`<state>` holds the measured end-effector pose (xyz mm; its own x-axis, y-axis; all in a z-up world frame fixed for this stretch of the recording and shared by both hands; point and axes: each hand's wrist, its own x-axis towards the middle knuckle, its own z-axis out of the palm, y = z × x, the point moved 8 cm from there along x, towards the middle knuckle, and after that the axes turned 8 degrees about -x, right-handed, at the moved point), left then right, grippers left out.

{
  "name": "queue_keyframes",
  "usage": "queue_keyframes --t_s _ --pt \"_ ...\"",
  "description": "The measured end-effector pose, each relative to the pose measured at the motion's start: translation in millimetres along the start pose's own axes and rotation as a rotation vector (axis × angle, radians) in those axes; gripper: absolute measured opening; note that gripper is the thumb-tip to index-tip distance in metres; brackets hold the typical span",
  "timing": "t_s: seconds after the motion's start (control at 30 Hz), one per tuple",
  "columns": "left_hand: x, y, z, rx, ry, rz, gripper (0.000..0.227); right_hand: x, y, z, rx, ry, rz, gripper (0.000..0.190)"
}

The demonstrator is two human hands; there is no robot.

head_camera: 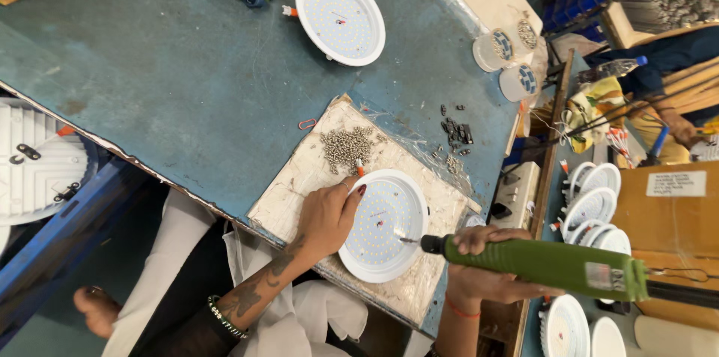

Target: The person uses a green electric screwdriver to fasten screws into a white circular LED light fixture. They repeatedly pick up screws from a pile on the table and secure them into the fixture while holding it steady with their other hand.

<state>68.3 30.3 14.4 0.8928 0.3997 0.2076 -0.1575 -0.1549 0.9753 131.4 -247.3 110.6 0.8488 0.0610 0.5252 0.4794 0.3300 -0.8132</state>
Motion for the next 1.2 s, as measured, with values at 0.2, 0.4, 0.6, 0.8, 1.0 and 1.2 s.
queue_keyframes --t_s 0.2,0.4,0.6,0.8,1.0,1.2 --pt "-2 -1 2 0.023 -0.015 0.035 0.032 9 -44 -21 -0.3 0.196 -0.184 0.092" --pt "-1 -3 4 0.042 -0.027 0.006 0.031 -7 -53 0 -0.162 0.126 -0.133 0.095" --pt "-1 0 2 0.023 -0.011 0.013 0.032 -33 -44 27 -0.092 0.08 -0.102 0.095" --pt "-1 1 0 -0.011 -0.019 0.015 0.032 -56 -43 42 -0.032 0.039 -0.057 0.103" --pt "0 2 0 -0.002 -0.043 -0.015 0.033 -68 -28 59 -0.029 0.031 -0.015 0.099" --pt "0 4 -2 -0.001 -0.044 -0.026 0.033 -72 -15 61 -0.019 -0.015 -0.03 0.098"
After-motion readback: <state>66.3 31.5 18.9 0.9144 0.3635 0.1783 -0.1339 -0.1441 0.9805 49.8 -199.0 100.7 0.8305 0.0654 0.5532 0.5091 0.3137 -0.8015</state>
